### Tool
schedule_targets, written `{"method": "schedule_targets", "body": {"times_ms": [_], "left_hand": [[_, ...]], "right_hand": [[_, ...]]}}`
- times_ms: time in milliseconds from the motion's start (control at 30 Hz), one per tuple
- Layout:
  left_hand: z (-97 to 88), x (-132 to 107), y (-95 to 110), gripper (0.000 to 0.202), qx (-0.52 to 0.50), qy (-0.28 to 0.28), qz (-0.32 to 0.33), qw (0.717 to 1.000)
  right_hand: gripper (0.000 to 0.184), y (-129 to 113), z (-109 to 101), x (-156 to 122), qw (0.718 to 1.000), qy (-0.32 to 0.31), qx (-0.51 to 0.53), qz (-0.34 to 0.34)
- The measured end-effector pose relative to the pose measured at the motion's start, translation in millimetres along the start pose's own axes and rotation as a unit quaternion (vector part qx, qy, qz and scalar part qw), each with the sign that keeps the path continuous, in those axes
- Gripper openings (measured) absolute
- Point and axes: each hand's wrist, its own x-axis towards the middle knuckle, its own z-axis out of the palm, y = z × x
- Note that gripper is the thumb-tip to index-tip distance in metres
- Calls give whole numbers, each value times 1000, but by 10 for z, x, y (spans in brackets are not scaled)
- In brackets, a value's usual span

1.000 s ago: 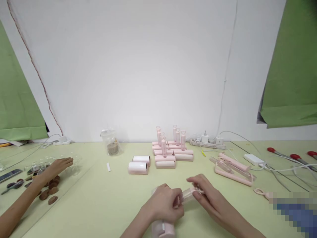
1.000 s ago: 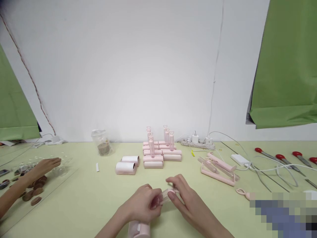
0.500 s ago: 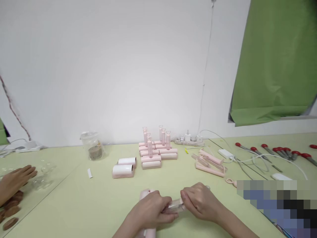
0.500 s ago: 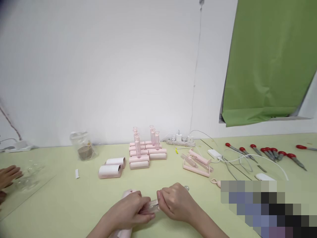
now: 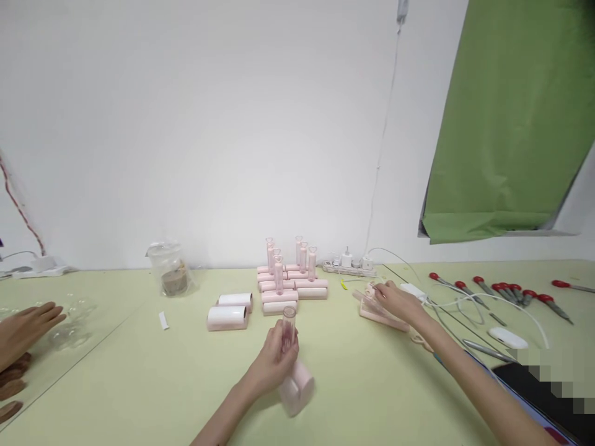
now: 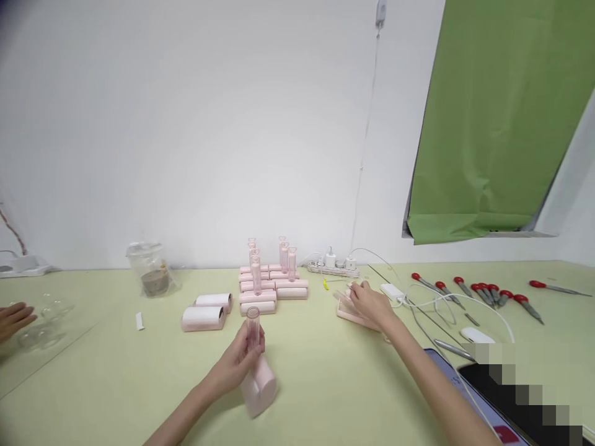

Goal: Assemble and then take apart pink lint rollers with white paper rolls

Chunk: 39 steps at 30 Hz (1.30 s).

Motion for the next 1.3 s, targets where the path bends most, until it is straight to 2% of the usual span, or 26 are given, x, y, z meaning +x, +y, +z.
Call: {"method": "schedule_targets", "body": {"times_ms": [67,200,333,433,500,533,567,633,700,733,800,833,867,933,1000,1100,1167,1200,1233,1267,1300], "left_hand": [[15,-13,-22,24,-33,-7,5,999],[-12,-36,-17,52,-70,-16,-7,997],[-205,-62,-21,88,-8,-20,-23,1000],[-359,-68,-89,93,14,-79,-50,996],[-372,-61,-163,93,-20,-123,-70,990],[-341,-54,-202,91,-46,-129,-73,988],[-287,-46,-238,89,-74,-116,-72,988],[-134,-25,-300,82,-116,-56,-65,990],[19,5,-349,80,-131,8,-67,989],[77,22,-371,81,-132,30,-71,988],[135,60,-419,84,-132,51,-71,987],[136,79,-446,85,-137,57,-66,987],[122,97,-475,85,-143,62,-59,986],[67,127,-525,83,-146,74,-48,985],[2,143,-536,80,-109,111,-49,987],[-82,137,-426,79,-31,220,-19,975],[-116,119,-281,68,-76,277,-8,958],[-122,106,-202,61,-143,270,-23,952],[-118,91,-129,57,-232,227,-56,944],[-103,74,-65,58,-327,155,-99,927],[-79,55,-14,61,-410,66,-139,899]], "right_hand": [[25,94,59,65,999,-33,-32,21],[34,127,116,57,994,-54,-87,43],[30,103,33,53,990,-71,-111,42],[23,62,-105,48,988,-101,-108,49],[25,-34,-200,-18,989,-107,-93,38],[28,-116,-234,-79,991,-103,-82,19],[33,-223,-249,-160,993,-99,-58,-14],[44,-500,-212,-359,989,-96,20,-108],[65,-819,-85,-561,949,-123,181,-228],[71,-974,0,-643,928,-118,247,-252],[43,-1235,164,-743,900,-85,345,-253],[34,-1330,224,-761,892,-63,377,-240],[32,-1396,260,-764,888,-44,398,-225],[35,-1441,254,-749,878,0,436,-199],[34,-1389,173,-744,861,55,473,-179],[29,-1230,28,-778,838,111,505,-174],[27,-1134,-25,-817,828,115,508,-206],[25,-1099,-34,-840,822,112,510,-227],[24,-1073,-34,-864,818,104,509,-247],[23,-1056,-24,-888,818,85,503,-267],[22,-1044,-5,-908,821,54,492,-284]]}}
